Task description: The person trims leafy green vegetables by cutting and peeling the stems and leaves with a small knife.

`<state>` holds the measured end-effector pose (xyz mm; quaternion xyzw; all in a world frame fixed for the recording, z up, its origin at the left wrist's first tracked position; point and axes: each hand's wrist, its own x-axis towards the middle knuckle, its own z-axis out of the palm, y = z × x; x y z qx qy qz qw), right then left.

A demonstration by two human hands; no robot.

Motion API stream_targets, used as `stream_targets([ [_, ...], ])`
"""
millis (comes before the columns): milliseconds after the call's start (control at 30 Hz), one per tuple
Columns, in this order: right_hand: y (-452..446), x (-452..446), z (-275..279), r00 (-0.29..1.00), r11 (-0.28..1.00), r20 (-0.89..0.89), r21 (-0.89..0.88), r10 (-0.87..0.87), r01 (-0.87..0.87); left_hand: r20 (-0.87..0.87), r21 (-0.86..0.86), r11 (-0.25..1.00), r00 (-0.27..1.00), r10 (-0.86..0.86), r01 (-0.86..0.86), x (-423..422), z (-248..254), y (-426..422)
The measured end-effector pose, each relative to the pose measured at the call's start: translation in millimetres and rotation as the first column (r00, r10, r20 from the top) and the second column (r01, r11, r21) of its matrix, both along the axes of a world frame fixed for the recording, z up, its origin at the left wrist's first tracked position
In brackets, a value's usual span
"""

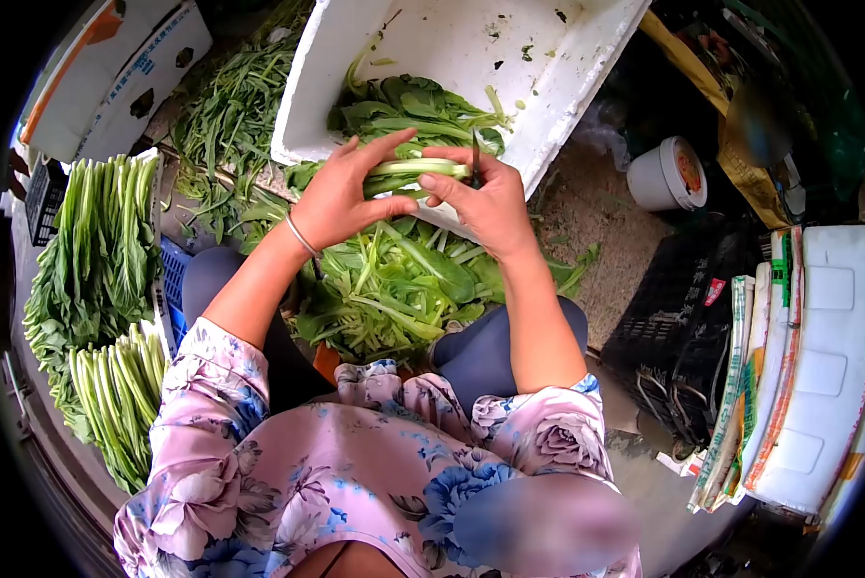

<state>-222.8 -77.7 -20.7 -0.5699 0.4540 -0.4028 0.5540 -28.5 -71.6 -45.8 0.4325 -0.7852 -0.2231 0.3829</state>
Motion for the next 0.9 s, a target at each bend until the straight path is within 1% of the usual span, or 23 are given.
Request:
stream_targets([
  [33, 0.7, 1.0, -0.5, 1.000, 1.000, 0.016, -0.005, 0.026, -0.026, 0.002, 0.001, 1.000, 1.000, -0.003, 0.003, 1.0, -0.7, -0.8],
  [67, -0.1, 0.4, -1.3, 1.000, 1.000, 0.019, -0.006, 0.025, -0.024, -0.148, 0.271, 0.959, 0.988, -0.041, 0.081, 3.3, 2.9, -1.6],
  [100, -1.3, 0.0, -2.6, 0.993, 1.000, 0.117, 0.006, -0.004, 0.003, -0.299, 0.506, 0.842, 0.954, -0.035, 0.189, 4.5, 5.4, -2.5],
  [133, -2.5, -0.1, -3.2, 0.976, 0.999, 0.214, 0.021, -0.032, 0.028, -0.383, 0.446, 0.872, 0.924, -0.018, 0.202, 2.4, 3.5, -1.9],
  [167, -3.0, -1.1, -0.9, 0.982, 0.998, 0.178, -0.020, -0.060, 0.065, -0.379, 0.444, 0.873, 0.925, -0.018, 0.199, 2.9, 3.1, -2.4],
  [233, -4.8, -8.7, -0.4, 0.979, 0.999, 0.198, 0.000, -0.049, 0.050, -0.450, 0.576, 0.783, 0.891, 0.062, 0.237, 5.0, 2.6, -2.9],
  [267, -3.2, -6.5, 0.6, 0.978, 0.999, 0.201, -0.001, -0.049, 0.050, -0.451, 0.578, 0.784, 0.890, 0.073, 0.228, 5.2, 2.4, -2.9],
  [300, -0.1, -2.0, 2.5, 0.966, 1.000, 0.257, -0.006, -0.024, 0.027, -0.449, 0.578, 0.784, 0.891, 0.072, 0.228, 5.4, 1.4, -2.8],
  [333, 3.2, 0.6, 3.0, 0.950, 1.000, 0.312, -0.011, -0.002, 0.006, -0.423, 0.543, 0.814, 0.904, 0.055, 0.205, 4.9, -0.1, -2.5],
  [367, 5.1, 0.6, 2.4, 0.950, 1.000, 0.313, -0.012, -0.008, 0.012, -0.398, 0.504, 0.844, 0.917, 0.038, 0.184, 4.4, -0.7, -2.3],
  [400, 6.3, -0.4, 2.1, 0.974, 0.998, 0.222, -0.030, 0.054, -0.048, -0.399, 0.500, 0.845, 0.917, 0.029, 0.191, 4.4, 0.1, -1.0],
  [433, 6.2, -1.9, 2.5, 0.986, 0.993, 0.125, -0.048, 0.112, -0.106, -0.354, 0.529, 0.831, 0.935, 0.033, 0.171, 4.3, 2.1, 1.0],
  [467, 4.6, -3.9, -2.2, 0.987, 0.993, 0.111, -0.012, 0.117, -0.116, -0.313, 0.547, 0.823, 0.949, 0.029, 0.155, 3.3, 5.1, 1.4],
  [500, 6.2, -1.5, 1.7, 0.988, 0.994, 0.112, -0.038, 0.104, -0.100, -0.336, 0.528, 0.833, 0.941, 0.025, 0.167, 2.1, 4.2, 2.0],
  [567, 7.3, -4.7, 9.5, 0.992, 0.993, 0.060, -0.012, 0.115, -0.115, -0.311, 0.558, 0.812, 0.950, 0.015, 0.170, 2.4, 7.1, 2.2],
  [633, 3.0, -14.8, 3.1, 0.975, 0.980, 0.116, 0.039, 0.189, -0.194, -0.338, 0.606, 0.761, 0.941, -0.017, 0.231, 4.2, 7.8, 1.7],
  [733, 3.7, -13.8, 4.8, 0.984, 0.977, 0.028, -0.124, 0.176, -0.171, -0.400, 0.644, 0.702, 0.916, -0.027, 0.302, 6.1, 7.7, 2.6],
  [800, 4.3, -13.7, 3.7, 0.985, 0.968, 0.003, -0.183, 0.174, -0.170, -0.417, 0.652, 0.685, 0.908, -0.035, 0.326, 7.3, 6.8, 3.6],
  [867, 3.2, -14.0, -2.2, 0.983, 0.964, 0.001, -0.195, 0.184, -0.180, -0.424, 0.651, 0.678, 0.904, -0.045, 0.340, 7.3, 4.1, 5.1],
  [900, 0.4, -10.5, -10.4, 0.990, 0.947, 0.003, -0.293, 0.140, -0.133, -0.462, 0.650, 0.666, 0.886, -0.035, 0.366, 6.6, 3.4, 5.9],
])
